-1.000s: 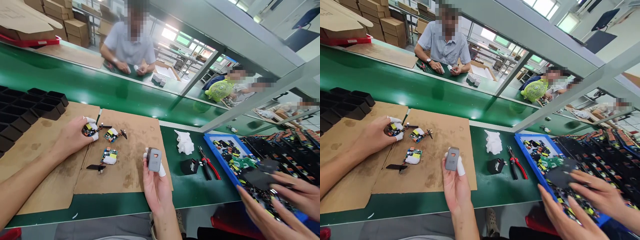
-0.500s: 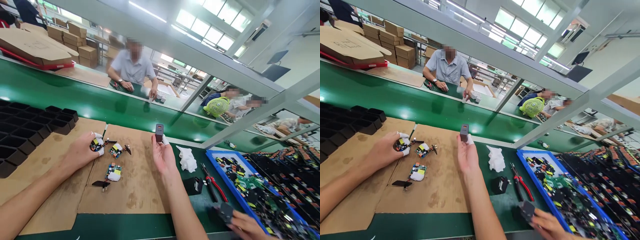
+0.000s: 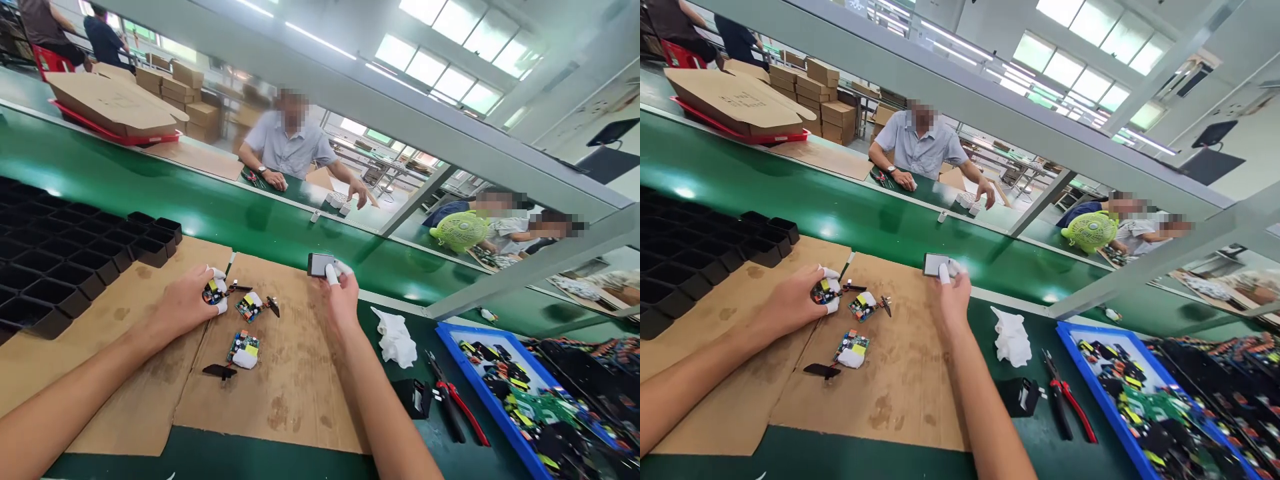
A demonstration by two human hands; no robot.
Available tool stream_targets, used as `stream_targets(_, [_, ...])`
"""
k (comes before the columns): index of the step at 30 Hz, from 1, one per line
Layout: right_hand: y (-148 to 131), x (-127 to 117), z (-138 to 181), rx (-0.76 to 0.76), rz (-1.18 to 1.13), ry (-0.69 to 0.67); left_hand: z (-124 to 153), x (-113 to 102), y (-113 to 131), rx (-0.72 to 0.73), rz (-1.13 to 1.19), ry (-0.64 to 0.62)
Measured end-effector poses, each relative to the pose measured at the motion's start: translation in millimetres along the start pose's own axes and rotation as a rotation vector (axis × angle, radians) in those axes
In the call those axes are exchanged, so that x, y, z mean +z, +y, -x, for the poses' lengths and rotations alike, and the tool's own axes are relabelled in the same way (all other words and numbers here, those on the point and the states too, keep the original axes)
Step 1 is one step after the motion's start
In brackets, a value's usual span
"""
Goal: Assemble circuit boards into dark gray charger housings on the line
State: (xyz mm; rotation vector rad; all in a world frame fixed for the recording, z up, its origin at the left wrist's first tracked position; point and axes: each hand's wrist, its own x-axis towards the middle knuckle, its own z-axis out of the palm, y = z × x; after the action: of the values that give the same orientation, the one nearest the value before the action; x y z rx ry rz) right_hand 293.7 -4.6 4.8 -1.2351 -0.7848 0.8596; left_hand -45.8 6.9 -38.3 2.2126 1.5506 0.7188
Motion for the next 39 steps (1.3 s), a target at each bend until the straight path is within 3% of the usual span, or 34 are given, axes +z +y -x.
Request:
stream_targets(5, [6,-7,-77,-0.174,0.355,-0.066,-1,0,0,-0.006,0.010,0.001])
stream_targets(10, [32,-13,-115,-0.280,0.590,-0.163,-2,-1,3,-0.005,0.000,0.011])
stream_targets(18, [52,-16,-128,-0.303,0.740,-0.233,-2,1,4,-0.002,0.010,0.010])
stream_targets(25, [56,10,-135,-0.233,0.701,-0.194,-2,4,3,0.007,0.036,0.014])
stream_targets(34, [49,31,-126,-0.150,0.573,-0.142,-2,3,3,0.011,0.085,0.038])
stream_targets(39, [21,43,-121,-0.206,0.480,-0.027,-2,7,0,0.008,0.160,0.076])
